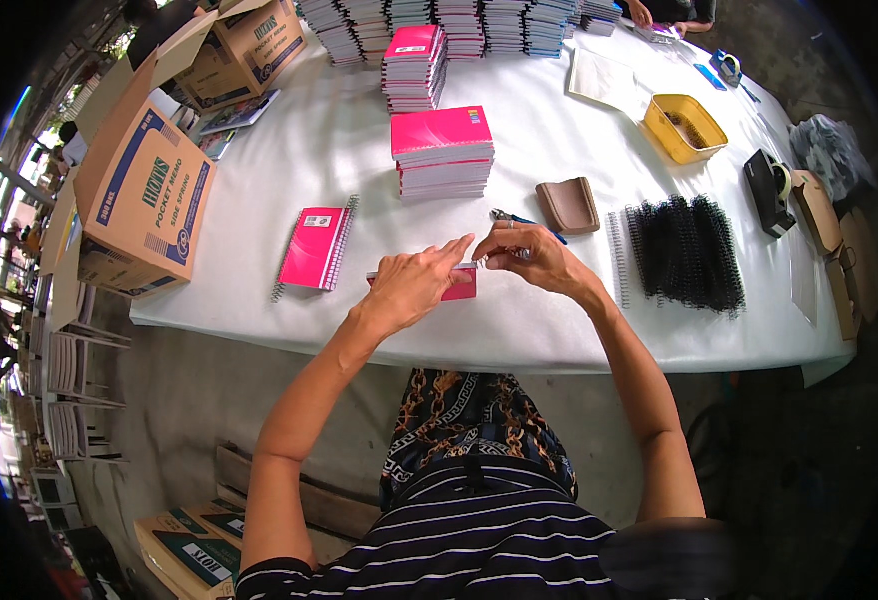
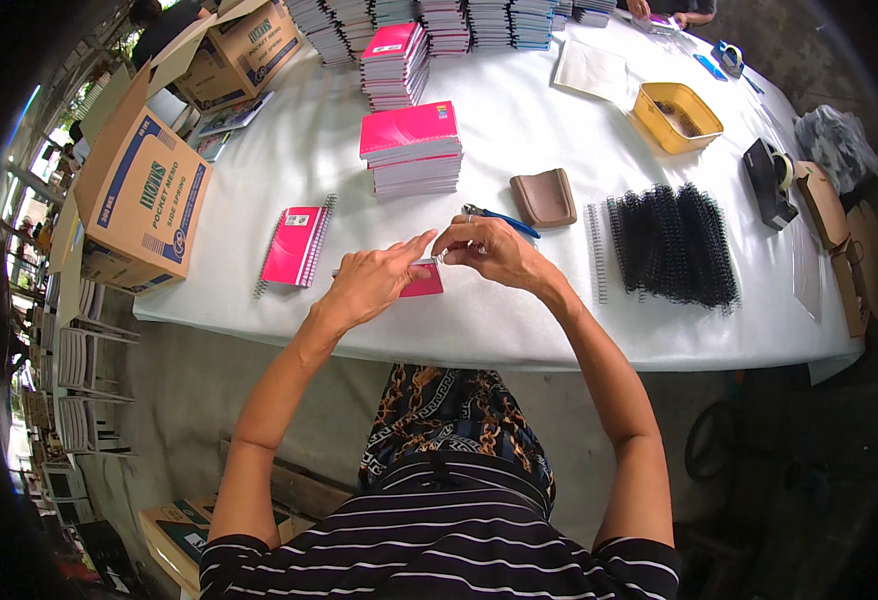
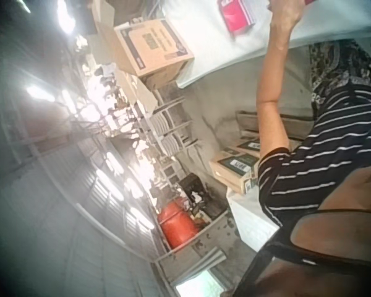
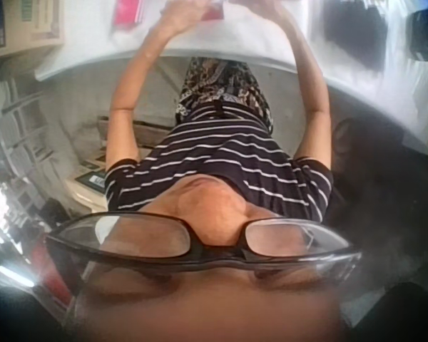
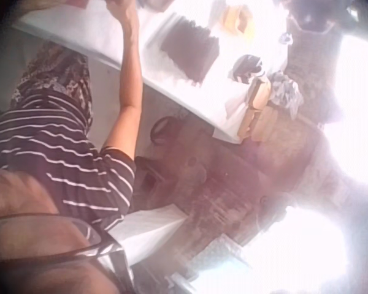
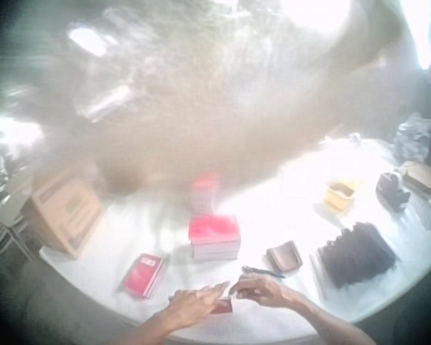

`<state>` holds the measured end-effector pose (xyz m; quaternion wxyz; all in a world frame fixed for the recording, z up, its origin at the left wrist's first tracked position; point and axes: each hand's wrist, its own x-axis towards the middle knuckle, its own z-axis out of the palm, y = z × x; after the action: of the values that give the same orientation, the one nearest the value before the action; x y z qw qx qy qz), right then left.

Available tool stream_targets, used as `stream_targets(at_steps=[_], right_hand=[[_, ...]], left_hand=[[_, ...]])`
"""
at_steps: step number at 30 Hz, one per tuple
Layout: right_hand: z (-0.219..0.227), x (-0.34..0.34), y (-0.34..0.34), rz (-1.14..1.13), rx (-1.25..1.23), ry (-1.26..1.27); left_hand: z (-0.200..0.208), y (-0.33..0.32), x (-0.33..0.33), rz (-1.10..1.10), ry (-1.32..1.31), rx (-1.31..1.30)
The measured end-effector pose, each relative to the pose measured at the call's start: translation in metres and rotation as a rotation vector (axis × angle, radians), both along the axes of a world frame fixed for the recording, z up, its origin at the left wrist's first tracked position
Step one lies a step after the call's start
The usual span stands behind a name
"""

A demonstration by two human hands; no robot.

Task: The person binds spiral notebooks by hand, sliding a wire spiral through the punched holes of a stack of paper and a pink cover, then using a pair of pliers to secure the ends of the wire.

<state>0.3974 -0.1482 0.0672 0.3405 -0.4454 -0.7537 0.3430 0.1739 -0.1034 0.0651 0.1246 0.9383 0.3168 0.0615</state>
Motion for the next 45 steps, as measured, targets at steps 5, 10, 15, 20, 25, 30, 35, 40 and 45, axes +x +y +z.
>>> stream_targets(at_steps=[5,10,15,20,25,30,35,40,45], right_hand=[[0.011,-0.002,-0.003,-0.008,-0.192,-0.149],[-0.001,-0.005,-0.008,-0.043,0.162,-0.277],[0.005,-0.021,-0.018,-0.175,0.339,-0.217],[0.012,0.005,0.005,0.091,0.112,-0.331],[-0.030,0.121,0.049,-0.344,0.047,-0.955],[0.021,0.129,0.052,-0.281,-0.226,-0.825],[0.048,0.072,0.035,0.393,-0.233,-0.062],[0.006,0.043,0.035,0.390,-0.375,-0.156],[0.013,0.034,0.042,0.453,-0.387,-0.268]], left_hand=[[-0.001,0.000,0.001,0.045,0.025,0.015],[-0.003,0.000,0.000,0.040,0.026,0.042],[-0.001,-0.008,0.003,0.001,-0.013,0.057],[0.005,-0.003,-0.006,-0.108,0.048,-0.073],[0.020,-0.017,0.011,-0.228,0.092,-0.086],[0.015,-0.017,-0.003,-0.108,-0.016,0.003],[0.001,-0.008,-0.030,0.047,0.047,0.029],[-0.004,0.002,-0.023,0.041,-0.009,-0.013],[0.000,0.006,-0.022,-0.001,0.023,-0.010]])
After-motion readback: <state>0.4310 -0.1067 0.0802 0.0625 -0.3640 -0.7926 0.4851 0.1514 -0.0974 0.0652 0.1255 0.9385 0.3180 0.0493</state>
